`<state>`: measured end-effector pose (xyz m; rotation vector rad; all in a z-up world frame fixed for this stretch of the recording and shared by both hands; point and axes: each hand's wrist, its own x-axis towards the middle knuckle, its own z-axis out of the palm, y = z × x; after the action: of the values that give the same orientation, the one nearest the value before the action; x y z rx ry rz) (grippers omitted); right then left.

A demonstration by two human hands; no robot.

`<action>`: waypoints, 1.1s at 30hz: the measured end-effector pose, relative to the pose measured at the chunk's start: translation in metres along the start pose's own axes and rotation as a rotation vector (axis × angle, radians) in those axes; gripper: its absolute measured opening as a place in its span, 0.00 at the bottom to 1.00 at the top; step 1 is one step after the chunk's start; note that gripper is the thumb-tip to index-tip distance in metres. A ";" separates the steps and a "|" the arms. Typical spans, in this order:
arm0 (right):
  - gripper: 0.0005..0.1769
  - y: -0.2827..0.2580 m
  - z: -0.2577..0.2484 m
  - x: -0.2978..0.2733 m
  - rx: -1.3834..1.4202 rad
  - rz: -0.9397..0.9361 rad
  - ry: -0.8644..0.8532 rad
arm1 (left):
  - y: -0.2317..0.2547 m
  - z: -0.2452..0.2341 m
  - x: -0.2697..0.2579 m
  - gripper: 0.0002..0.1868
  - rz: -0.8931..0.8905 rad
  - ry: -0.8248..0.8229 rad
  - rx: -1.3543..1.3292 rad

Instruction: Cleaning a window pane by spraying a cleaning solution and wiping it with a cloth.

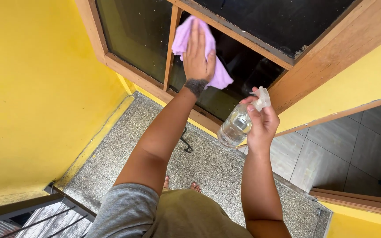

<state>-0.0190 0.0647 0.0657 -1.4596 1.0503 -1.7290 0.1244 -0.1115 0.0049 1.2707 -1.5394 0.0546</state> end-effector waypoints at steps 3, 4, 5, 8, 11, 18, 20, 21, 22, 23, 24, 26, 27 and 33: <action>0.17 -0.001 -0.007 -0.004 -0.007 -0.012 -0.015 | 0.019 -0.014 -0.005 0.35 -0.165 0.149 -0.169; 0.17 0.001 -0.010 -0.004 -0.006 -0.012 -0.021 | 0.020 -0.012 -0.011 0.35 -0.169 0.153 -0.166; 0.17 0.004 -0.012 -0.005 0.007 0.000 -0.022 | 0.022 -0.010 -0.020 0.36 -0.219 0.158 -0.197; 0.19 0.014 -0.018 -0.004 0.005 -0.034 -0.069 | -0.004 0.017 -0.060 0.34 -0.157 0.151 -0.127; 0.22 0.016 -0.018 -0.005 -0.001 -0.073 -0.117 | -0.016 0.042 -0.091 0.32 -0.004 0.086 0.014; 0.23 0.025 -0.019 0.000 0.009 -0.072 -0.216 | 0.004 0.043 -0.016 0.30 0.153 0.080 0.033; 0.23 0.025 -0.021 -0.001 0.014 -0.077 -0.220 | 0.005 0.037 -0.010 0.30 0.132 0.108 0.057; 0.23 0.025 -0.022 0.000 0.020 -0.089 -0.215 | 0.005 0.034 -0.005 0.30 0.123 0.136 0.078; 0.23 0.026 -0.025 0.001 0.021 -0.084 -0.214 | 0.006 0.032 -0.014 0.30 0.121 0.132 0.079; 0.23 0.026 -0.029 0.000 0.022 -0.080 -0.209 | 0.009 0.031 -0.024 0.30 0.068 0.134 0.058; 0.23 0.026 -0.032 0.000 0.023 -0.077 -0.205 | 0.011 0.030 -0.033 0.29 0.015 0.135 0.037; 0.24 0.022 -0.039 -0.008 0.022 -0.058 -0.201 | -0.002 0.056 -0.085 0.29 0.027 0.055 0.086; 0.24 0.022 -0.039 -0.007 0.038 -0.060 -0.192 | -0.010 0.068 -0.103 0.29 0.062 -0.014 0.142; 0.24 0.020 -0.039 -0.008 0.054 -0.070 -0.169 | 0.002 0.071 -0.130 0.28 0.480 -0.041 0.084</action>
<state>-0.0560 0.0686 0.0419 -1.5947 0.8669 -1.6359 0.0537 -0.0672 -0.1174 0.9445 -1.8648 0.4069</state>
